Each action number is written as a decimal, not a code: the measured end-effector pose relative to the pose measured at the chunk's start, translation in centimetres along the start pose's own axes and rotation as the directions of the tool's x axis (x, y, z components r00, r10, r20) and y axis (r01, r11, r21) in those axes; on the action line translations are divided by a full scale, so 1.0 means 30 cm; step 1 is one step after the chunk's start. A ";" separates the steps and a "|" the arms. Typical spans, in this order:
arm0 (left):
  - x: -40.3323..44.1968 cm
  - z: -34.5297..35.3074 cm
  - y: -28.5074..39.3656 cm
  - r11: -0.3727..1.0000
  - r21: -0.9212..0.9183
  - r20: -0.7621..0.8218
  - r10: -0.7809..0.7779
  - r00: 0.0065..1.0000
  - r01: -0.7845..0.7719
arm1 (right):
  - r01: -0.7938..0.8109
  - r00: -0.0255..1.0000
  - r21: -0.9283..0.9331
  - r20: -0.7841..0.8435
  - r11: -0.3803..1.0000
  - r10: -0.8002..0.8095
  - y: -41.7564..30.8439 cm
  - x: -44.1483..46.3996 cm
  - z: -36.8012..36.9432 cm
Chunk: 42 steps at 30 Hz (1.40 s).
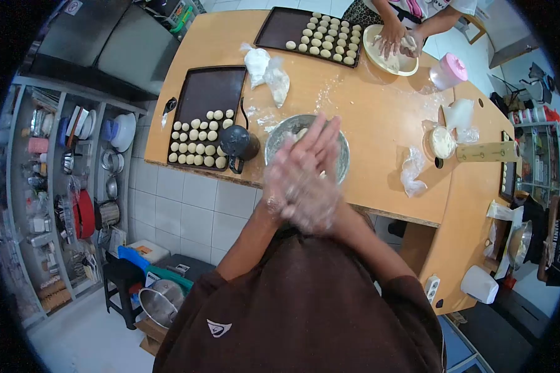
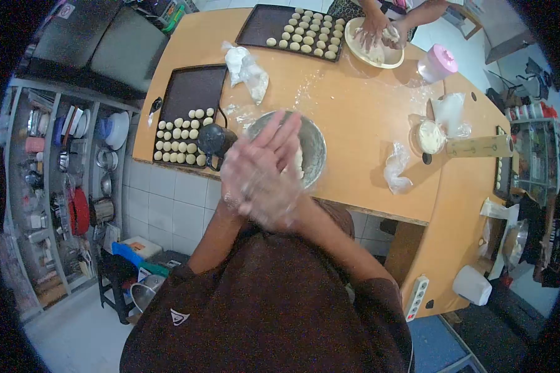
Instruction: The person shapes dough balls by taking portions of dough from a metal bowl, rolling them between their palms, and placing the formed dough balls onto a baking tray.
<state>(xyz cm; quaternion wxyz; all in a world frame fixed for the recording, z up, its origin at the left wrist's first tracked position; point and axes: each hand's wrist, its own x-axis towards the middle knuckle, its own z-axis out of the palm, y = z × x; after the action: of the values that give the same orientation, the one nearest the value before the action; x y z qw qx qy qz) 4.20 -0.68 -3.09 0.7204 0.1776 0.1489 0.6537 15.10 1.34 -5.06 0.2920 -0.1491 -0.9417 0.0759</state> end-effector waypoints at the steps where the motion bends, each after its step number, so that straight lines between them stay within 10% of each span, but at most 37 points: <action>1: 0.009 -0.046 -0.034 0.999 0.037 0.011 -0.039 0.999 0.038 | 0.083 0.997 0.044 0.001 0.996 -0.083 -0.051 0.020 -0.024; 5: -0.042 -0.128 -0.176 0.966 0.254 0.171 -0.101 0.980 0.055 | -0.043 0.996 0.052 -0.073 0.998 0.047 0.039 0.056 -0.055; 8: -0.085 0.010 -0.053 0.982 0.072 -0.164 -0.162 0.973 0.176 | -0.258 0.954 0.031 -0.147 0.966 0.260 0.145 0.069 -0.066; 11: -0.005 0.047 0.034 0.999 0.044 -0.015 -0.023 1.000 0.023 | 0.006 0.993 -0.068 0.120 0.998 0.002 0.034 -0.003 -0.033; 13: 0.010 -0.033 -0.032 0.995 0.075 0.058 -0.076 0.995 0.071 | 0.232 0.971 0.014 -0.069 0.973 -0.231 -0.051 0.014 0.014; 18: -0.082 -0.126 -0.148 0.982 0.119 0.035 -0.151 0.988 0.145 | -0.105 0.981 0.023 -0.160 0.994 0.108 0.110 0.065 -0.005; 19: -0.093 -0.040 -0.079 0.955 0.035 -0.296 -0.271 0.916 0.294 | -0.176 0.968 0.027 -0.177 0.984 0.178 0.137 0.073 -0.009; 20: -0.094 -0.019 -0.032 0.958 0.095 -0.263 -0.237 0.935 0.269 | -0.241 0.951 0.029 -0.193 0.970 0.242 0.149 0.078 -0.013; 25: 0.011 -0.109 -0.039 0.949 0.304 0.133 -0.128 0.983 0.082 | 0.246 0.968 0.106 0.023 0.963 -0.250 -0.038 0.014 0.053; 32: -0.055 -0.034 -0.031 0.962 0.225 -0.073 -0.140 0.987 0.153 | -0.217 0.961 0.145 -0.143 0.965 0.238 0.143 0.068 -0.036; 38: 0.038 -0.134 -0.095 0.980 0.117 0.010 -0.161 0.987 0.159 | 0.204 0.977 0.121 -0.089 0.971 -0.194 -0.013 0.015 0.042; 41: 0.000 -0.180 -0.154 0.865 0.484 0.053 -0.178 0.983 0.130 | 0.005 0.994 0.119 -0.111 0.993 0.009 0.063 0.049 -0.003; 42: -0.034 -0.116 -0.133 0.951 0.273 -0.027 -0.142 0.990 0.144 | -0.064 0.990 0.116 -0.119 0.991 0.078 0.104 0.058 -0.018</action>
<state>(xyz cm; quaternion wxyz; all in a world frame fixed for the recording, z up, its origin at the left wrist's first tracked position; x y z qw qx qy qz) 6.09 -1.80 -8.01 0.7337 0.2623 0.2528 0.5736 14.78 4.88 -4.42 0.3546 -0.1705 -0.9102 0.1296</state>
